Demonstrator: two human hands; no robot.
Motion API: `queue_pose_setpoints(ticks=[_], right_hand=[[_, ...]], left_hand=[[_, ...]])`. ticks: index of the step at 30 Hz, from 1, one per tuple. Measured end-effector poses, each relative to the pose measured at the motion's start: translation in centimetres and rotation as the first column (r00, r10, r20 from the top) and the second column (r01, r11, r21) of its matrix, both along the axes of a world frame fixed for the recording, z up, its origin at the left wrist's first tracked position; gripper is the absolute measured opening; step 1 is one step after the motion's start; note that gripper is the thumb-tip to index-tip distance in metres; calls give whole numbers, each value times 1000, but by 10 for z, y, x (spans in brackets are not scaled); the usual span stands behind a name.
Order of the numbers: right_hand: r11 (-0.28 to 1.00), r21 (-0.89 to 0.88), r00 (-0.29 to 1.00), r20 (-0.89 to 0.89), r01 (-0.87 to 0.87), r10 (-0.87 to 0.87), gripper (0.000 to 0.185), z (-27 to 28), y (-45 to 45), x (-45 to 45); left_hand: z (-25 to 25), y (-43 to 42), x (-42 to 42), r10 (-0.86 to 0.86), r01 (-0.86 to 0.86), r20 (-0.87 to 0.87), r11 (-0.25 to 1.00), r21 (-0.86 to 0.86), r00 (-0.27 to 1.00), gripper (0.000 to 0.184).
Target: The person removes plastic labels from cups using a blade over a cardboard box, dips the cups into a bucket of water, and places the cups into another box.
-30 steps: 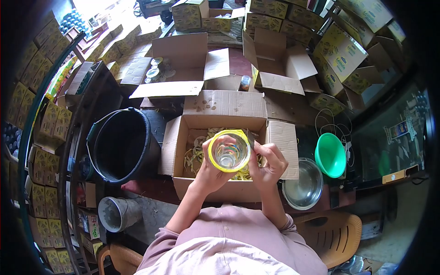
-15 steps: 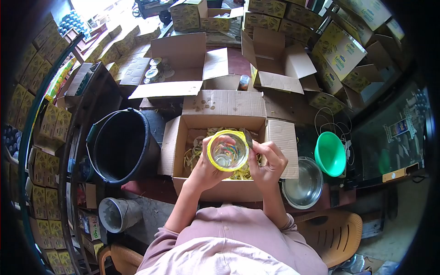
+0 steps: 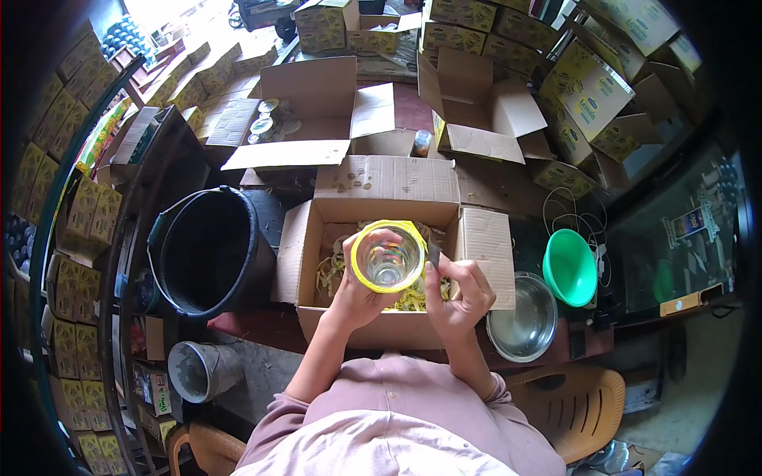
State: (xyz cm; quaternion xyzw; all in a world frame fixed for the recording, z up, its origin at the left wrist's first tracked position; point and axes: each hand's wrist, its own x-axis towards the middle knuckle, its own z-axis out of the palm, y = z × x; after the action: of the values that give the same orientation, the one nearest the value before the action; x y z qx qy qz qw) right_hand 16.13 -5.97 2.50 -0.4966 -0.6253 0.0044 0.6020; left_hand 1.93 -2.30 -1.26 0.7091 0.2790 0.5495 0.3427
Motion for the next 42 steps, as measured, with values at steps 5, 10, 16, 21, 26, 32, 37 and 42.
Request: queue_pose_setpoints(ticks=[5, 10, 16, 21, 26, 32, 37, 42], right_hand=[[1000, -3, 1000, 24, 13, -13, 23, -2, -2, -4], [999, 25, 998, 49, 29, -30, 24, 1, -1, -6], [999, 15, 999, 7, -33, 33, 27, 0, 5, 2], [999, 9, 999, 4, -39, 39, 26, 2, 6, 2], [1000, 14, 998, 68, -14, 13, 26, 5, 6, 0], [1000, 17, 997, 81, 14, -16, 27, 3, 5, -2], [1000, 13, 998, 67, -2, 1, 27, -1, 3, 0], [1000, 6, 997, 75, 5, -6, 26, 2, 4, 0]], left_hand=[[0, -1, 0, 11, -10, -25, 1000, 28, 1000, 74], [10, -5, -2, 48, -41, -165, 998, 46, 985, 73], [8, -5, -5, 36, -19, -269, 998, 65, 962, 69], [-3, -1, -4, -171, 177, 52, 972, -158, 984, 67], [3, 4, -11, -120, 120, -200, 993, -14, 972, 69], [5, 1, -7, -68, 72, -186, 997, 12, 980, 72], [10, 2, -9, -12, 28, -280, 998, 50, 960, 70], [12, 0, -10, -77, 79, -243, 997, -3, 967, 65]])
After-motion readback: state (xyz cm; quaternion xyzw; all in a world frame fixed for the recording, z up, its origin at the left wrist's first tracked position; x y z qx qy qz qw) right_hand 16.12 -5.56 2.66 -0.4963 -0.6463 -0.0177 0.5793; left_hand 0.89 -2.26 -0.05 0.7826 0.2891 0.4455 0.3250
